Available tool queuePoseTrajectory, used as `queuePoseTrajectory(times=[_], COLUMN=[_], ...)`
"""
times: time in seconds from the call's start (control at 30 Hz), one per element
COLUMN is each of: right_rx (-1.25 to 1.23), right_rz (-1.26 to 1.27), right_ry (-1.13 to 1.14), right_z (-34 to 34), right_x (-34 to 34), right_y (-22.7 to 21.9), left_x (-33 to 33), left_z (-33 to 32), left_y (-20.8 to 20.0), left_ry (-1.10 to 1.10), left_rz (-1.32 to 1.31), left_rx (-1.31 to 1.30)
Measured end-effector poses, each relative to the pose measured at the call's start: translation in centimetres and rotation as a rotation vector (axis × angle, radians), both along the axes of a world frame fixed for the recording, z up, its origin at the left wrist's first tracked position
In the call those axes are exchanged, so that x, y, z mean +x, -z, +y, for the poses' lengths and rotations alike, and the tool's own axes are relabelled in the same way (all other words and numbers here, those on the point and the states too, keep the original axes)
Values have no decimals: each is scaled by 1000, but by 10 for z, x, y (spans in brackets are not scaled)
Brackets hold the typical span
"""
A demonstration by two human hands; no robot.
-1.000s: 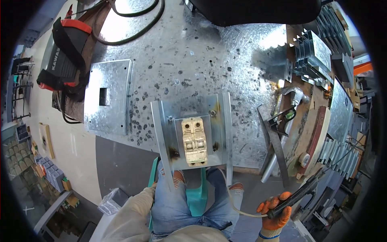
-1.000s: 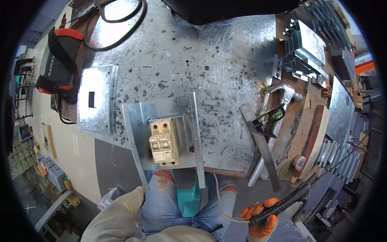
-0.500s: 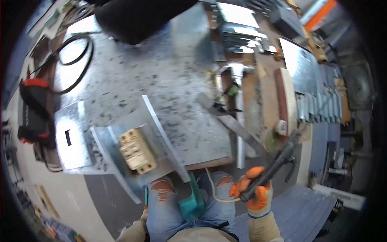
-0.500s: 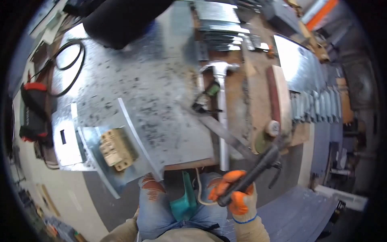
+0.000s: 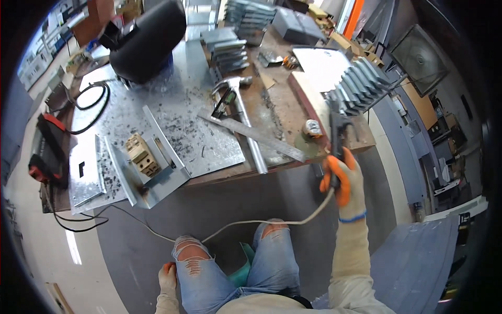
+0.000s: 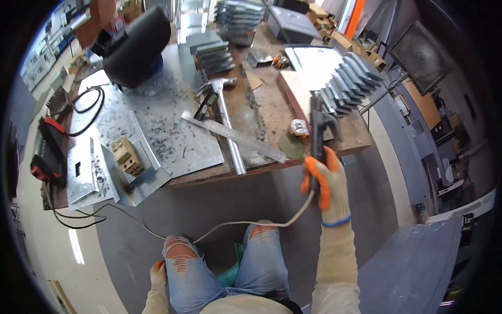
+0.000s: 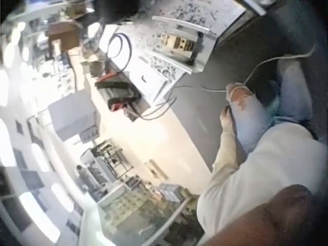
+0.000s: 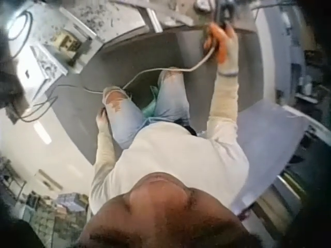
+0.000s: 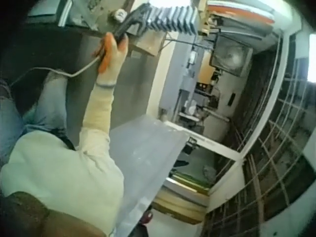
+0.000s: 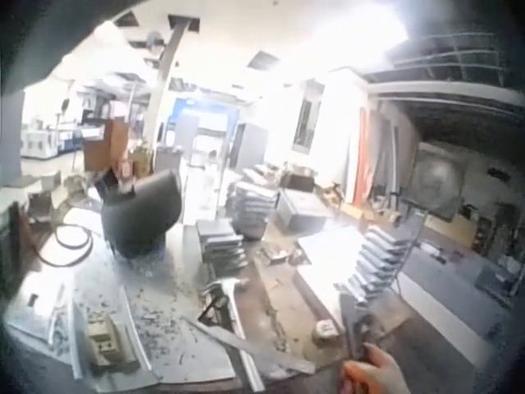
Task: Welding small metal components together at a workbench in a fabrication shop.
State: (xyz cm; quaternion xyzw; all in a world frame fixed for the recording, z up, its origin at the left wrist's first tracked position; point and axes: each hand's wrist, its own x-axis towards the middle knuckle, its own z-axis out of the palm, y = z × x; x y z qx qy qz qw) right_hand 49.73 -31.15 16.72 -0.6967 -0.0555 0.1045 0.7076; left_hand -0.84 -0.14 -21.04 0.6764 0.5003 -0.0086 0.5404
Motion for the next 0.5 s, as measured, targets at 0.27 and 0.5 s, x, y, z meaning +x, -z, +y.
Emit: queuePoseTrajectory(times=[0.27,0.5], right_rx=[105,-240], right_rz=[96,81], right_ry=[-19,-89], right_z=[-19,3], right_x=[46,68], right_y=[41,20], left_x=[38,64], left_z=[-32,-91], left_y=[-94,-160], left_ry=[-238,67], left_rz=[-533,-496], left_rx=[222,670])
